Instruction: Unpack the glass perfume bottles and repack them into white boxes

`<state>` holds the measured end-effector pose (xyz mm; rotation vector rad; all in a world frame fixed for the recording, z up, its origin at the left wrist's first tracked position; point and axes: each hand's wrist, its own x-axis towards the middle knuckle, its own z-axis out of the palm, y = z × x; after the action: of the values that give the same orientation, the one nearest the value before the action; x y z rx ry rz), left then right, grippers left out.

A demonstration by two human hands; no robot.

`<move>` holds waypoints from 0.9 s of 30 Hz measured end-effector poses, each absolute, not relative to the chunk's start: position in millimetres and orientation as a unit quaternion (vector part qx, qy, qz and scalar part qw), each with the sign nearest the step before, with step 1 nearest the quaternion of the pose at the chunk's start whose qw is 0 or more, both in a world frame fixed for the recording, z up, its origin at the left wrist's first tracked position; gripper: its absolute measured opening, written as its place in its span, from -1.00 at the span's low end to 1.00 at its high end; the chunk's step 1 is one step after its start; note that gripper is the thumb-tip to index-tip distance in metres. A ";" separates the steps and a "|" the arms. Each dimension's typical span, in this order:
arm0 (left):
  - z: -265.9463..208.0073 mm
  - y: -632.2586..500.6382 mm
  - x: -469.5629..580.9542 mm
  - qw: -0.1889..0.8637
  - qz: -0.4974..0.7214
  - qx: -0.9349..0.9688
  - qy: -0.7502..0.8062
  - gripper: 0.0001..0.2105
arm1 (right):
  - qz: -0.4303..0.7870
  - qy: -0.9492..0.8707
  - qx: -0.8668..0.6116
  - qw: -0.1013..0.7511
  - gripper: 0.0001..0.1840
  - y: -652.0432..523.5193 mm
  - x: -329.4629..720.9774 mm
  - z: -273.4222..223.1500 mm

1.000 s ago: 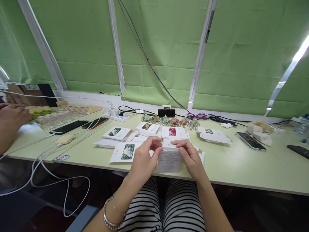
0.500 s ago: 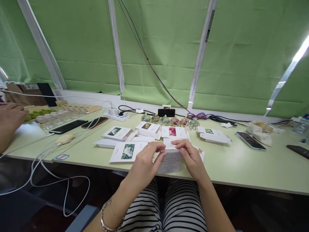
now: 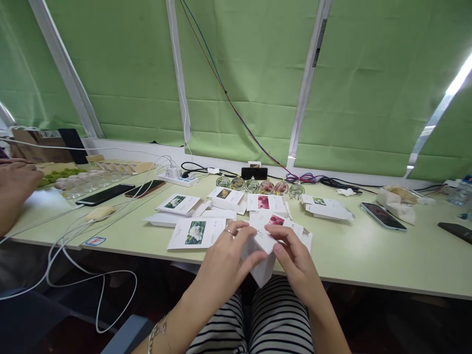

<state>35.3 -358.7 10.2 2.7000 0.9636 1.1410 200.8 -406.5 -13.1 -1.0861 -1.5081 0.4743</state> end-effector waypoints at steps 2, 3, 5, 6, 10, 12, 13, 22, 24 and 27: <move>11.3 -371.0 37.0 0.054 0.313 0.884 0.343 -0.48 | 0.223 -0.635 -0.461 0.578 -0.73 -414.7 194.4 -17.3; 11.1 -376.3 38.7 0.064 0.295 0.884 0.357 -0.39 | 0.228 -0.633 -0.460 0.579 -0.73 -417.9 191.4 -19.4; 9.8 -383.7 42.6 0.082 0.283 0.877 0.380 -0.41 | 0.238 -0.628 -0.455 0.585 -0.73 -422.5 187.0 -23.0; 9.0 -385.4 44.3 0.088 0.286 0.872 0.387 -0.49 | 0.244 -0.625 -0.452 0.588 -0.73 -424.1 185.8 -24.8; 10.6 -384.6 42.0 0.096 0.290 0.861 0.407 -0.70 | 0.269 -0.616 -0.436 0.599 -0.72 -428.4 188.1 -33.6; 18.2 -382.2 32.7 0.100 0.286 0.862 0.407 -0.71 | 0.274 -0.604 -0.443 0.604 -0.72 -430.0 192.5 -39.0; 24.7 -379.9 26.2 0.103 0.291 0.860 0.405 -0.73 | 0.275 -0.591 -0.454 0.608 -0.71 -430.7 195.0 -41.9; 113.1 -226.3 -9.5 -0.048 0.416 0.735 0.534 -0.71 | 0.255 -0.505 -0.546 0.619 -0.63 -423.4 207.3 -68.1; 111.3 -175.2 -6.5 -0.048 0.375 0.722 0.579 -0.68 | 0.244 -0.490 -0.554 0.627 -0.63 -419.3 207.4 -74.3; 88.0 -123.1 -1.4 -0.028 0.338 0.721 0.604 -0.70 | 0.235 -0.496 -0.559 0.621 -0.63 -415.5 210.6 -82.1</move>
<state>-1.4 -123.1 88.0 2.3079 1.9320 1.0812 210.6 -415.5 -82.1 -1.2857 -1.1411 0.5395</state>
